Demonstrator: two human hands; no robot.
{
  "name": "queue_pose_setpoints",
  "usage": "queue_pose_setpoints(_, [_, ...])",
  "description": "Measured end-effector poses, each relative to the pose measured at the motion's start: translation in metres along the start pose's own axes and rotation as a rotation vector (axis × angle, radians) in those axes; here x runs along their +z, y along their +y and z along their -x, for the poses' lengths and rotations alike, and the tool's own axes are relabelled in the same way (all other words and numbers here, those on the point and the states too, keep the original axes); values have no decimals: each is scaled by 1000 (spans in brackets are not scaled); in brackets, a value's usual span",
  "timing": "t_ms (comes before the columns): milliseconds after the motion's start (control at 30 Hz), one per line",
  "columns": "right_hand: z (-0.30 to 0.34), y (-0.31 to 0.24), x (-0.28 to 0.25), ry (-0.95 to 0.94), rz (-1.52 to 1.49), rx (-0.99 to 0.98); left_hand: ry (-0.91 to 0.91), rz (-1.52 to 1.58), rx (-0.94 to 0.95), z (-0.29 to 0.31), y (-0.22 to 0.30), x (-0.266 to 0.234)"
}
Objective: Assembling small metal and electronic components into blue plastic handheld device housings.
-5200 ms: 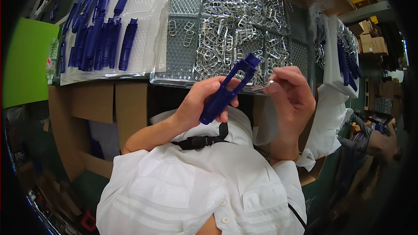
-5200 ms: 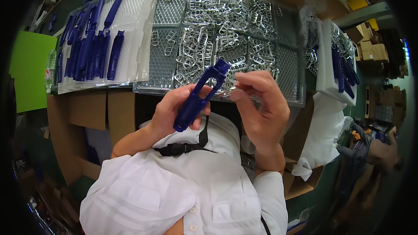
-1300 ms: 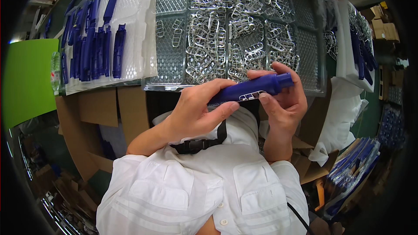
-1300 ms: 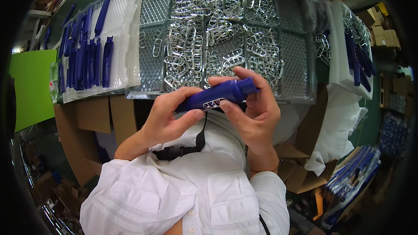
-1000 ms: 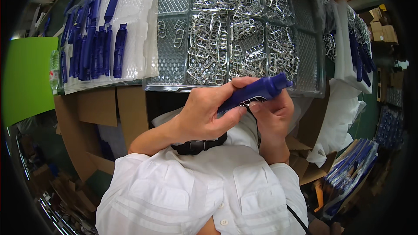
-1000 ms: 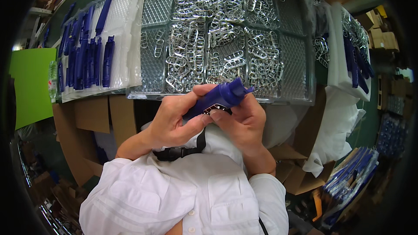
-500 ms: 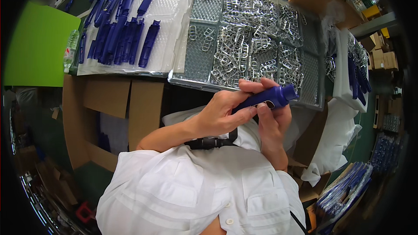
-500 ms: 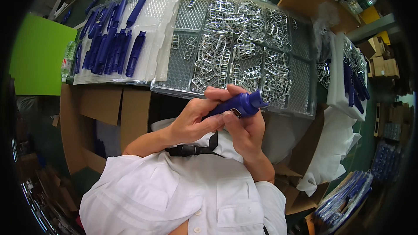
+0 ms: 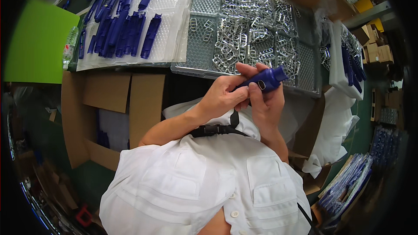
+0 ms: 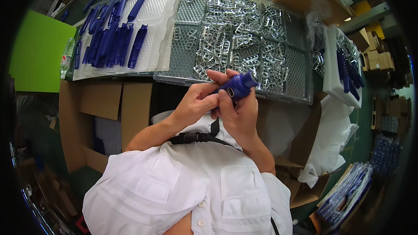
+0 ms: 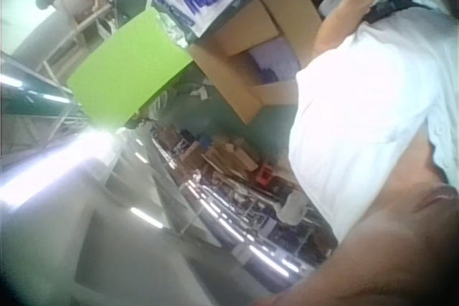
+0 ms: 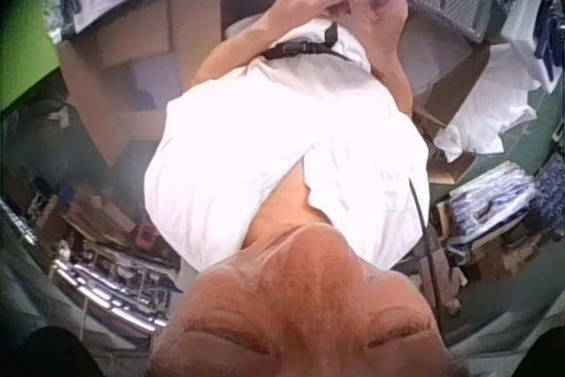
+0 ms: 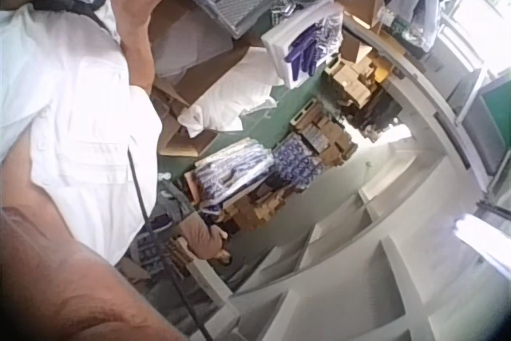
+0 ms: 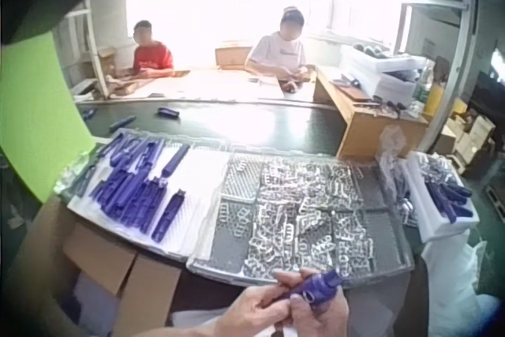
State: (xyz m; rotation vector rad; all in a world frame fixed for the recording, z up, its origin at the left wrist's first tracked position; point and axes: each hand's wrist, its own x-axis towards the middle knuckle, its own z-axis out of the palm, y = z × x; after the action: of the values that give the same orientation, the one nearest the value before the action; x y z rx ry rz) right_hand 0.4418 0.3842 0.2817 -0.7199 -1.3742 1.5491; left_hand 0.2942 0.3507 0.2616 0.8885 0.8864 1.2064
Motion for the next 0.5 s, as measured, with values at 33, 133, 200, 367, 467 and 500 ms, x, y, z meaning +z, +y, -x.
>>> queue_pose_setpoints(33, [-1, 3, -2, -7, 82, -19, -10, 5, -9, -2, 0, -3])
queue_pose_setpoints(133, [-2, 5, 4, 57, 100, -17, -38, 32, -37, -3, -5, -8])
queue_pose_setpoints(200, [-2, 5, -1, 34, 92, -4, -35, 7, -81, -8, -6, -10])
queue_pose_setpoints(367, [-4, 9, -19, -62, 94, -34, 1, -21, -128, -17, -4, -8])
queue_pose_setpoints(467, [-6, 14, -27, -135, 140, -76, 33, -47, -135, -25, -10, -5])
queue_pose_setpoints(500, [-5, 13, -22, -38, -102, -3, 49, -88, -116, -28, -12, -3])
